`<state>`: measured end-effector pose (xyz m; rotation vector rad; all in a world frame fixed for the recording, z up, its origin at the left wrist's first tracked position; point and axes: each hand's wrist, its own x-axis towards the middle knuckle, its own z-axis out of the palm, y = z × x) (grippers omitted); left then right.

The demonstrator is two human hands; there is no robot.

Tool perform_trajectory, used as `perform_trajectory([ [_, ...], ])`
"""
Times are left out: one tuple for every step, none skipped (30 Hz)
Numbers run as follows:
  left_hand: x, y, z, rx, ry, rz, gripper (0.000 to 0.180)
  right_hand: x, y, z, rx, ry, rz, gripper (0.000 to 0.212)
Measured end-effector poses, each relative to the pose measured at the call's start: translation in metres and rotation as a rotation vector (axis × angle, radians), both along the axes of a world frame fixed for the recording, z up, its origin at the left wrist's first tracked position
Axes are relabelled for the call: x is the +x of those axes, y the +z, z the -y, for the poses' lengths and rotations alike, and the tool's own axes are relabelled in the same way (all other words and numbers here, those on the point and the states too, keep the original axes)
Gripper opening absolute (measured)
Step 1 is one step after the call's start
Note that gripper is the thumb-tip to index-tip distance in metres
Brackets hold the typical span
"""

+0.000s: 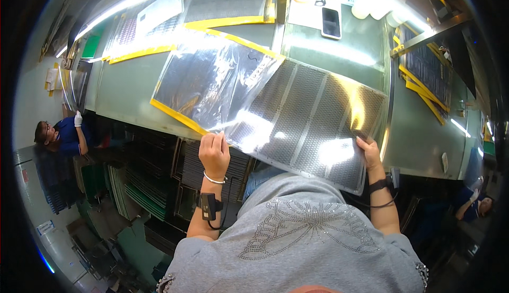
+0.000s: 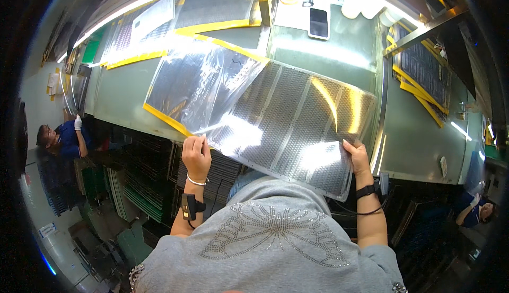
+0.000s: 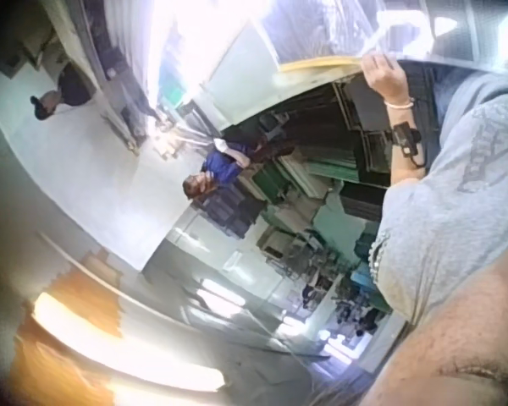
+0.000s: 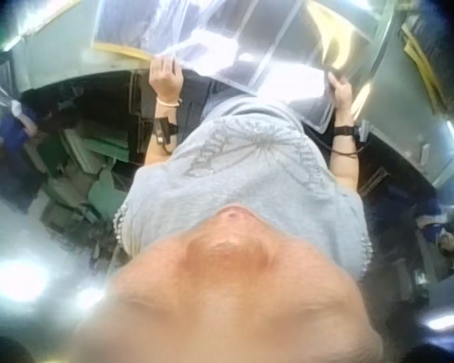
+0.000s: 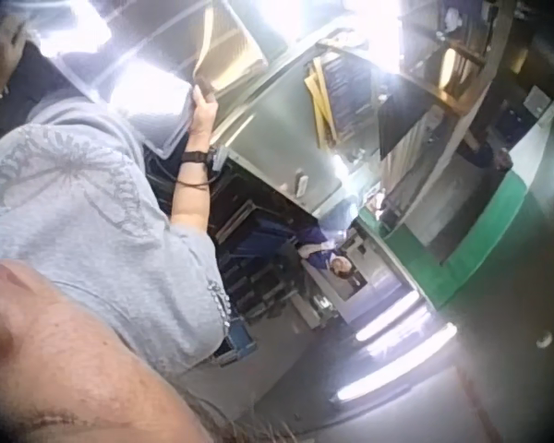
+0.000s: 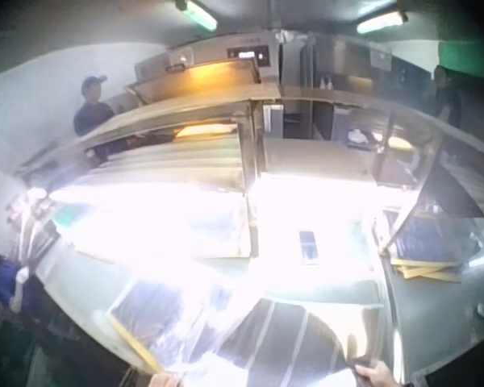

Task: Checking patterned sheets and organizing them into metal storage racks in a factory assembly area.

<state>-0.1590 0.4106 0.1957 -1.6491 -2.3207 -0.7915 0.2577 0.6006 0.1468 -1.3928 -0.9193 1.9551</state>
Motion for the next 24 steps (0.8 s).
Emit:
perform_trajectory([
  [0.001, 0.002, -0.001, 0.018, 0.021, -0.029, 0.008, -0.001, 0.003, -0.001, 0.036, -0.003, 0.021, 0.024],
  [0.004, 0.004, -0.002, 0.028, 0.023, -0.031, 0.008, -0.003, 0.006, -0.002, 0.071, -0.006, 0.042, 0.024],
  [0.007, 0.006, -0.004, 0.029, 0.038, -0.036, 0.010, -0.005, 0.009, -0.002, 0.102, -0.019, 0.082, 0.025],
  [0.010, 0.007, -0.005, 0.028, 0.058, -0.041, 0.012, -0.011, 0.016, 0.000, 0.111, -0.015, 0.079, 0.025],
  [0.012, 0.004, -0.006, 0.011, 0.004, -0.031, 0.011, -0.019, 0.025, 0.001, 0.065, 0.022, 0.066, 0.026],
  [0.017, -0.002, -0.008, -0.071, -0.036, 0.035, 0.006, -0.026, 0.029, 0.001, 0.018, 0.059, 0.054, 0.027],
  [0.020, -0.012, -0.013, -0.143, -0.101, 0.129, 0.006, -0.029, 0.018, 0.000, 0.011, 0.118, 0.022, 0.030],
  [0.024, -0.025, -0.017, -0.217, -0.168, 0.226, 0.006, -0.039, 0.012, -0.001, 0.018, 0.119, 0.022, 0.030],
  [0.026, -0.038, -0.021, -0.210, -0.168, 0.224, 0.006, -0.053, 0.003, -0.001, 0.009, 0.139, -0.025, 0.030],
  [0.027, -0.050, -0.024, -0.288, -0.149, 0.260, 0.010, -0.063, -0.004, -0.003, 0.000, 0.163, -0.072, 0.030],
  [0.027, -0.058, -0.030, -0.365, -0.135, 0.293, 0.016, -0.069, -0.012, -0.005, 0.007, 0.163, -0.072, 0.030],
  [0.027, -0.067, -0.037, -0.358, -0.135, 0.291, 0.016, -0.073, -0.020, -0.008, -0.010, 0.157, -0.068, 0.029],
  [0.022, -0.073, -0.049, -0.319, -0.067, 0.219, 0.022, -0.079, -0.026, -0.010, -0.030, 0.152, -0.065, 0.027],
  [0.017, -0.076, -0.060, -0.280, 0.006, 0.145, 0.028, -0.084, -0.027, -0.011, -0.027, 0.158, -0.070, 0.027],
  [0.011, -0.080, -0.073, -0.271, 0.017, 0.135, 0.031, -0.090, -0.028, -0.011, -0.046, 0.172, -0.095, 0.025],
  [0.005, -0.085, -0.085, -0.300, 0.034, 0.204, 0.022, -0.096, -0.028, -0.011, -0.064, 0.190, -0.119, 0.023],
  [-0.001, -0.087, -0.098, -0.323, -0.015, 0.237, 0.018, -0.106, -0.027, -0.012, -0.056, 0.203, -0.126, 0.023],
  [-0.005, -0.087, -0.106, -0.346, -0.062, 0.268, 0.015, -0.118, -0.027, -0.008, -0.036, 0.202, -0.130, 0.022],
  [0.002, -0.079, -0.118, -0.301, -0.107, 0.273, 0.014, -0.129, -0.027, -0.009, -0.012, 0.190, -0.127, 0.022],
  [0.013, -0.064, -0.129, -0.257, -0.149, 0.277, 0.013, -0.143, -0.024, -0.012, -0.003, 0.198, -0.128, 0.022],
  [0.022, -0.049, -0.133, -0.215, -0.177, 0.293, 0.011, -0.164, -0.018, -0.013, -0.008, 0.207, -0.170, 0.023],
  [0.031, -0.035, -0.136, -0.173, -0.186, 0.316, 0.007, -0.183, -0.013, -0.014, -0.012, 0.211, -0.212, 0.024],
  [0.038, -0.024, -0.138, -0.138, -0.258, 0.348, 0.005, -0.199, -0.013, -0.017, 0.035, 0.290, -0.168, 0.024],
  [0.045, -0.014, -0.139, -0.103, -0.331, 0.378, 0.004, -0.216, -0.015, -0.020, 0.082, 0.367, -0.125, 0.025],
])
